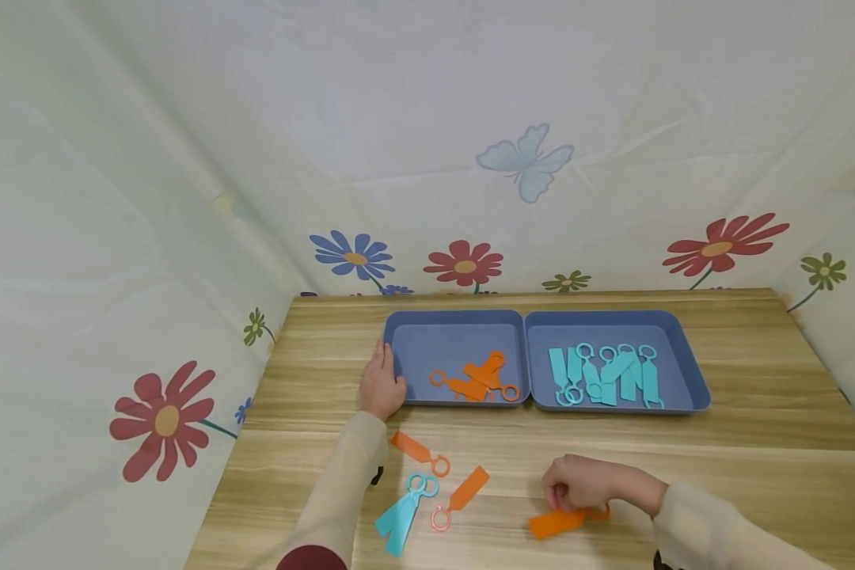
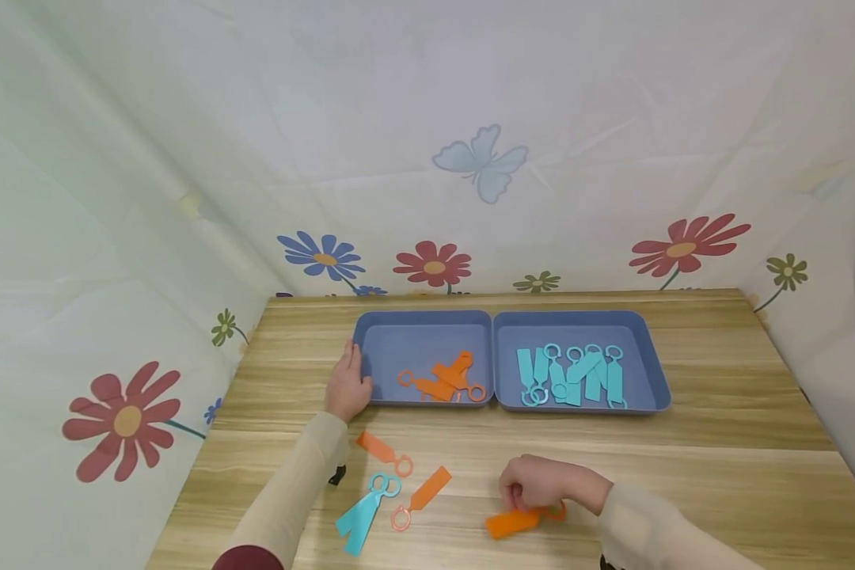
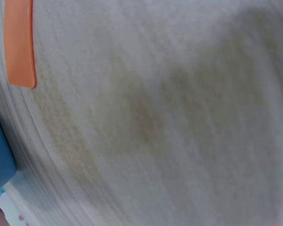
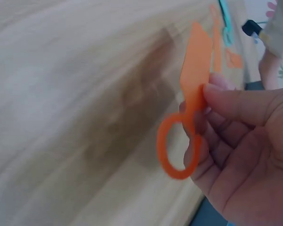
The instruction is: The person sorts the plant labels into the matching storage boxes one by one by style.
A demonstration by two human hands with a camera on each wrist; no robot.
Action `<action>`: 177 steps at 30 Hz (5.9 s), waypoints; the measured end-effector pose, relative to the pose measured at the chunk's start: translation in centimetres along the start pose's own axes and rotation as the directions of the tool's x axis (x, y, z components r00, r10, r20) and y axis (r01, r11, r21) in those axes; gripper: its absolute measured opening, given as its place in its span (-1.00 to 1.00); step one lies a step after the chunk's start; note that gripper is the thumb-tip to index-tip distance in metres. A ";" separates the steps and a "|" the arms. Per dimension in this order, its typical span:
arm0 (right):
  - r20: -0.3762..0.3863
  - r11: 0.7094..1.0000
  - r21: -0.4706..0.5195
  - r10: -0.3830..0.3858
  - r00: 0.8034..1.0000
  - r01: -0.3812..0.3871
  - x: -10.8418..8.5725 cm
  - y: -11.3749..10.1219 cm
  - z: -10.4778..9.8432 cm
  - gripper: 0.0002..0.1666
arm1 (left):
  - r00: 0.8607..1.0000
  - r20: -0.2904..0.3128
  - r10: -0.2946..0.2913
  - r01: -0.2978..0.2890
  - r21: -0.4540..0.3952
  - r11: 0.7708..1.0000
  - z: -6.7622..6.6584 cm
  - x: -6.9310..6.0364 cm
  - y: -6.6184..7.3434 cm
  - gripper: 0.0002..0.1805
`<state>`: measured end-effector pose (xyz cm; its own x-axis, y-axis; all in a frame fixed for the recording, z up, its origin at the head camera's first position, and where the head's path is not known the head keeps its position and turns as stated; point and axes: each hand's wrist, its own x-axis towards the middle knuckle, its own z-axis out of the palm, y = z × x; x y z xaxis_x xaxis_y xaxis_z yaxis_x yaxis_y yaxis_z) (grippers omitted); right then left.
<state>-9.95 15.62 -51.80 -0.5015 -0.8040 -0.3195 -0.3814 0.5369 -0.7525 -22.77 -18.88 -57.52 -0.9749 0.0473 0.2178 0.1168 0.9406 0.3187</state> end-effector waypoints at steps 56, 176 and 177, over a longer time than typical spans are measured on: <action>-0.484 0.493 0.859 0.691 0.537 0.140 14.1 -0.6 -6.8 -0.58 | 0.999 0.034 -0.024 0.025 -0.017 1.000 0.0 0.0 0.0 -0.27; -0.777 0.720 0.194 0.527 0.344 -0.666 -7.4 13.6 -7.9 -0.24 | 0.995 0.061 0.074 -0.075 0.030 0.997 -1.7 0.3 0.6 -0.33; -0.777 0.724 0.195 0.526 0.345 -0.662 -7.4 13.5 -7.9 -0.24 | 0.994 0.046 0.102 -0.103 0.023 0.994 -1.9 0.2 0.7 -0.34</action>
<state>-17.54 30.84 -55.03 -0.9774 0.2032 -0.0582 0.2075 0.8707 -0.4460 -22.49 -18.81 -55.51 -0.9655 0.1585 0.2068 0.2125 0.9383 0.2729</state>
